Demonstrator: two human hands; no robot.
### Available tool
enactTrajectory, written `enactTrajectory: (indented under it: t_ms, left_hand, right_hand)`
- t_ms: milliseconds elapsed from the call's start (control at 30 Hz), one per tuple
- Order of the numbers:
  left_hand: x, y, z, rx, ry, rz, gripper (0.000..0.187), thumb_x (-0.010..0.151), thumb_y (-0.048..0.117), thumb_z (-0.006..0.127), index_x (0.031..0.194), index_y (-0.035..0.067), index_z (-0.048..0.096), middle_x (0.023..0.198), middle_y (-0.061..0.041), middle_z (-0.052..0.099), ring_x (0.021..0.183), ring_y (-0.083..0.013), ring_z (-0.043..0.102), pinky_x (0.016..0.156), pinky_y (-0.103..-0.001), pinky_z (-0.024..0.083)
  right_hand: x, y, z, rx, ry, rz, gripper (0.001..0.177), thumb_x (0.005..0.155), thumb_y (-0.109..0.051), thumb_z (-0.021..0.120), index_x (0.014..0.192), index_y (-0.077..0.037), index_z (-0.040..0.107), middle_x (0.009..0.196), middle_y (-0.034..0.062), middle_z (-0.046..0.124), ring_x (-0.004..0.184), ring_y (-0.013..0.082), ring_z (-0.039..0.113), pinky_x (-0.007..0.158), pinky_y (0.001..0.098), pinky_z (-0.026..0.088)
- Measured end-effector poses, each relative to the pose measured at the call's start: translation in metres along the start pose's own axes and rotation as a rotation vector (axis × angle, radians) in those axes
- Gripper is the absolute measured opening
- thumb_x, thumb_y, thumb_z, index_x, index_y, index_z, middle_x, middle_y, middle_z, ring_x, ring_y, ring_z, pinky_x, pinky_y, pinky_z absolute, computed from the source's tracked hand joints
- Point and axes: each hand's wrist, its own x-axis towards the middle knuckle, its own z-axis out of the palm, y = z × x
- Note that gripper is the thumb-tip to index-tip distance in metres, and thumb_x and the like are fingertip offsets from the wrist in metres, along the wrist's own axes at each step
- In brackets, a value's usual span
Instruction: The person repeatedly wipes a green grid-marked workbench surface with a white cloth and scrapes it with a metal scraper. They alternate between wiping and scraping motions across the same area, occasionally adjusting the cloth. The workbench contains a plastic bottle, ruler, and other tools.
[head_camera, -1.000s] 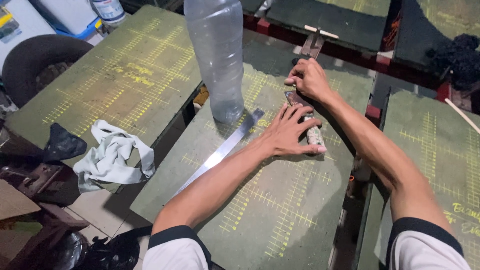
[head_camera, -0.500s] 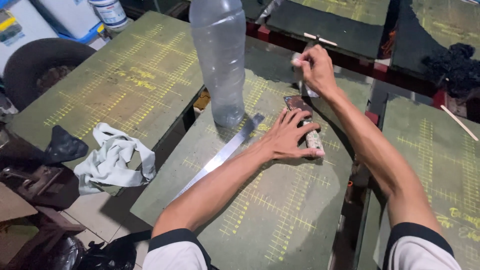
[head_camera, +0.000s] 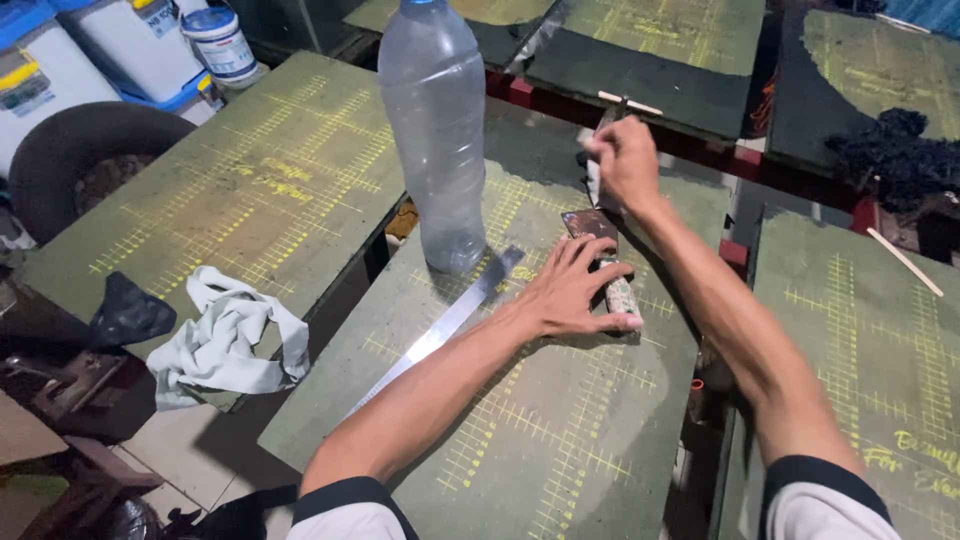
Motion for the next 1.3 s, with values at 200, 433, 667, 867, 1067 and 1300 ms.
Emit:
enactTrajectory:
  t_ms: [200,433,667,867,1067,1300]
  left_hand:
    - [0.006,-0.009,0.005,-0.111,0.117,0.03,0.075,0.09,0.079,0.045,0.137,0.022,0.057,0.145,-0.014,0.041,0.142,-0.04,0.038,0.121,-0.071,0.022]
    - [0.017,-0.038,0.024,-0.534,0.605,-0.091,0.053,0.089,0.037,0.078,0.13,0.012,0.057,0.114,-0.007,0.06,0.109,-0.0228,0.065,0.094,-0.037,0.056]
    - [0.011,-0.024,0.0,-0.928,0.661,-0.311,0.053,0.083,0.026,0.087,0.12,0.005,0.055,0.095,-0.008,0.059,0.068,-0.0104,0.066,0.055,-0.017,0.056]
    - [0.013,-0.04,0.007,-0.889,0.779,-0.289,0.012,0.094,0.008,0.074,0.104,0.006,0.069,0.091,-0.014,0.07,0.074,-0.0174,0.071,0.059,-0.028,0.062]
    - [0.013,-0.044,0.005,-0.801,0.852,-0.254,0.009,0.1,0.013,0.067,0.107,0.008,0.067,0.093,-0.01,0.067,0.083,-0.0193,0.07,0.071,-0.033,0.059]
    - [0.013,-0.044,0.007,-0.812,0.854,-0.209,0.021,0.103,0.021,0.066,0.12,0.009,0.062,0.106,-0.01,0.062,0.099,-0.02,0.066,0.087,-0.035,0.058]
  right_hand:
    - [0.004,-0.075,-0.079,0.486,-0.148,0.277,0.005,0.101,-0.013,0.076,0.1,-0.013,0.071,0.079,0.0008,0.062,0.078,0.0108,0.058,0.074,0.0272,0.047]
    - [-0.026,-0.113,-0.11,0.709,-0.191,0.46,0.012,0.097,-0.016,0.081,0.096,-0.01,0.07,0.076,-0.0014,0.068,0.069,0.0035,0.06,0.066,0.0194,0.049]
    - [-0.026,-0.156,-0.124,0.789,-0.321,0.467,0.017,0.089,-0.013,0.086,0.097,-0.006,0.073,0.069,-0.0011,0.065,0.061,0.0021,0.058,0.057,0.0159,0.046]
    - [-0.023,-0.156,-0.129,0.788,-0.39,0.439,0.013,0.097,-0.02,0.08,0.095,-0.008,0.076,0.069,-0.0031,0.064,0.064,0.0008,0.053,0.057,0.0164,0.044]
    - [-0.026,-0.158,-0.134,0.797,-0.548,0.455,0.027,0.078,-0.009,0.091,0.1,-0.001,0.077,0.072,0.0067,0.07,0.063,0.0084,0.062,0.059,0.0222,0.053]
    - [-0.029,-0.155,-0.128,0.853,-0.68,0.456,0.016,0.098,-0.023,0.075,0.096,-0.007,0.072,0.071,0.0023,0.063,0.063,0.0074,0.057,0.057,0.0215,0.048]
